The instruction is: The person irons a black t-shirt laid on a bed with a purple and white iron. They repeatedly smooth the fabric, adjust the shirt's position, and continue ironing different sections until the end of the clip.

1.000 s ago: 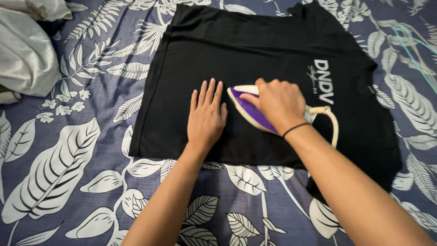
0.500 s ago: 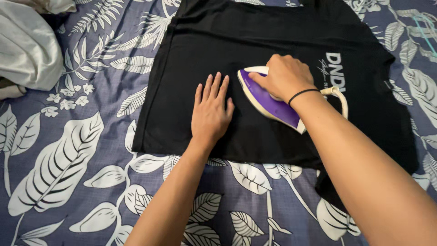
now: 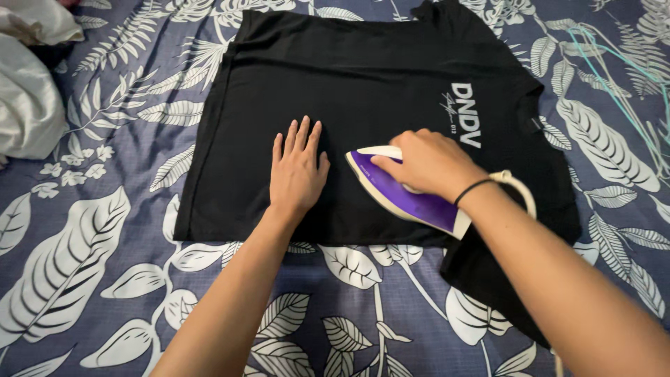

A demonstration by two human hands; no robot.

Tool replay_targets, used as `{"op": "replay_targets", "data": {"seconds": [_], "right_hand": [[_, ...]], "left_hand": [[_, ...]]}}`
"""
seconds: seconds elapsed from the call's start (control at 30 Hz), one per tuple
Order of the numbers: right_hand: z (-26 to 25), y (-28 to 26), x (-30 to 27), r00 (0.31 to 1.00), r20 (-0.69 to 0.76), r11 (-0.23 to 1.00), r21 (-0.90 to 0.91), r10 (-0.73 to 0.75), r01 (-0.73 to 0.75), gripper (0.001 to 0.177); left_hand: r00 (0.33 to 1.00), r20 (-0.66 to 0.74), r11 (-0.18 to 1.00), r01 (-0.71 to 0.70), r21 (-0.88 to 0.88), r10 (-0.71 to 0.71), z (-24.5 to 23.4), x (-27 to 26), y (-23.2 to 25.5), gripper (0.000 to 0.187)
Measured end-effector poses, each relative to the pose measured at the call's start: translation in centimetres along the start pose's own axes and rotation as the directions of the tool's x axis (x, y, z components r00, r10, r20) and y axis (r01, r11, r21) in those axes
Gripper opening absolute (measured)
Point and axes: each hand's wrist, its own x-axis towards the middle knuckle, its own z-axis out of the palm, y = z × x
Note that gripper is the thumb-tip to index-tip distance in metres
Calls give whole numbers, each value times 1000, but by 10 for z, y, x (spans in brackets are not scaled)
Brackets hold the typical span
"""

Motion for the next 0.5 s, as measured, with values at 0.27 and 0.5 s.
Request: {"op": "replay_targets", "data": {"seconds": [0.27, 0.5], "right_hand": [[22, -3, 9, 971, -236, 996, -85, -43, 24, 46], [36, -4, 64, 924, -372, 991, -130, -89, 43, 41]], "left_hand": [[1000, 23, 1000, -19, -19, 20, 20, 19, 25, 60], [996, 84, 1000, 17, -9, -16, 22, 27, 28, 59]]}}
